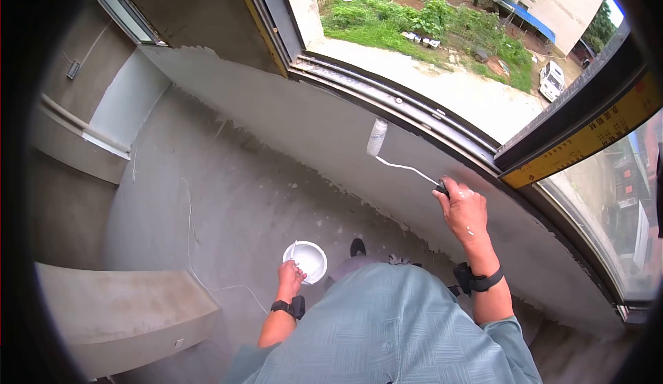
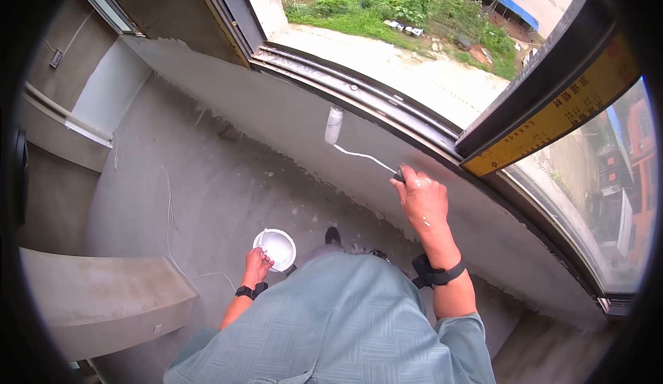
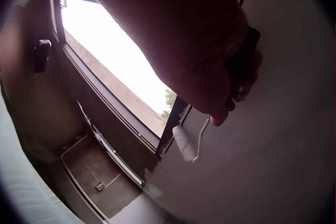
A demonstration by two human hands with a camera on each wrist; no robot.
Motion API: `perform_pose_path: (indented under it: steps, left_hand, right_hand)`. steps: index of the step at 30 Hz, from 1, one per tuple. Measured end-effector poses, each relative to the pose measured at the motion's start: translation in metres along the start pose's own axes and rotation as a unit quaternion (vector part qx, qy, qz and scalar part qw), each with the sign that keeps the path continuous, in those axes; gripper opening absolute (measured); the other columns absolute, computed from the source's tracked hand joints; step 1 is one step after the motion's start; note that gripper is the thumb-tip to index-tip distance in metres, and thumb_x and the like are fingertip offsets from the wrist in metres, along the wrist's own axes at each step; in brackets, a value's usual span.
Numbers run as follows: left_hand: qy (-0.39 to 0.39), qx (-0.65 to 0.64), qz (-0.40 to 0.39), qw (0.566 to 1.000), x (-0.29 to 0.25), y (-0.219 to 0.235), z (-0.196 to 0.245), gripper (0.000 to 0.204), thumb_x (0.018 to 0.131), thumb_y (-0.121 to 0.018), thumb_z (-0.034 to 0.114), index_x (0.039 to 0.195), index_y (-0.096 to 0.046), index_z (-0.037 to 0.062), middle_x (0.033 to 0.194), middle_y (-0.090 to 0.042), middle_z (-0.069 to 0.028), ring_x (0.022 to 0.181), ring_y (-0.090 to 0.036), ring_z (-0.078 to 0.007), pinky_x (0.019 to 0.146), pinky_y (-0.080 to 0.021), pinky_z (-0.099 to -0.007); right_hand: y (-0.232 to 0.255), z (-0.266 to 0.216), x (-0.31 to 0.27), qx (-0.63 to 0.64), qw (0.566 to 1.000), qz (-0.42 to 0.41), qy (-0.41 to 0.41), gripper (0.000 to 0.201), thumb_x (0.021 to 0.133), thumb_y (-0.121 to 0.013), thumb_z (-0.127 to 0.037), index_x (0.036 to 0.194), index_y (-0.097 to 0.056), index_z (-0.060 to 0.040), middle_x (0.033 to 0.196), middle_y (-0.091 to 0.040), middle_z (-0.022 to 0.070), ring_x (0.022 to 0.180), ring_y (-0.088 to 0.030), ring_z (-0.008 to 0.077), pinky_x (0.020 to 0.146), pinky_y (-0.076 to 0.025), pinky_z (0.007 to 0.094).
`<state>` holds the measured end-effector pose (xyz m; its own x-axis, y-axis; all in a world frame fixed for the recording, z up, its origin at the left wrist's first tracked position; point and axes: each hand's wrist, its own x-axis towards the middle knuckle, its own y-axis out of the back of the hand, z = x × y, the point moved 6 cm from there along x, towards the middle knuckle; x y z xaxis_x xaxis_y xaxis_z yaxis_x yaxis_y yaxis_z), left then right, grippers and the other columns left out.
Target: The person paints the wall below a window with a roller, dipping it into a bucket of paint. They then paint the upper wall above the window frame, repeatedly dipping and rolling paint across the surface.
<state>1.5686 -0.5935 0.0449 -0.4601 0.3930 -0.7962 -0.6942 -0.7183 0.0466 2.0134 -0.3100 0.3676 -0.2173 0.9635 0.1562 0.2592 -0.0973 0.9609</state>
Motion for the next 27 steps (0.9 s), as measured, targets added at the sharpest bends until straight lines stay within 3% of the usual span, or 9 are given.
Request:
perform_pose_path:
  steps: [17,22,27]
  left_hand:
    - [0.006,-0.069,0.058,0.996,0.006,0.070,-0.008,0.012,0.094,-0.054,0.015,0.099,-0.059,0.0053,0.073,-0.048,-0.0017,0.066,-0.053,-0.0163,0.068,-0.055,-0.0440]
    - [-0.001,-0.068,0.057,0.996,-0.002,0.073,-0.008,0.012,0.093,-0.054,0.015,0.100,-0.059,0.0052,0.073,-0.048,-0.0018,0.068,-0.052,-0.0167,0.070,-0.055,-0.0447]
    - [0.014,-0.050,0.054,0.997,-0.007,0.066,-0.011,0.013,0.092,-0.055,0.016,0.100,-0.058,0.0052,0.076,-0.048,-0.0033,0.068,-0.052,-0.0176,0.070,-0.053,-0.0444]
  right_hand:
    - [-0.083,-0.168,0.154,0.051,0.993,-0.083,0.067,0.032,0.097,-0.065,-0.036,0.102,-0.066,-0.0044,0.090,-0.074,0.0166,0.090,-0.073,0.0339,0.078,-0.058,0.0458]
    - [-0.085,-0.169,0.154,0.066,0.992,-0.092,0.058,0.033,0.098,-0.064,-0.037,0.103,-0.066,-0.0046,0.091,-0.074,0.0160,0.090,-0.073,0.0338,0.078,-0.058,0.0458]
    - [-0.074,-0.122,0.118,0.069,0.993,-0.082,0.040,0.033,0.097,-0.064,-0.038,0.103,-0.065,-0.0050,0.086,-0.073,0.0167,0.085,-0.073,0.0361,0.076,-0.058,0.0473]
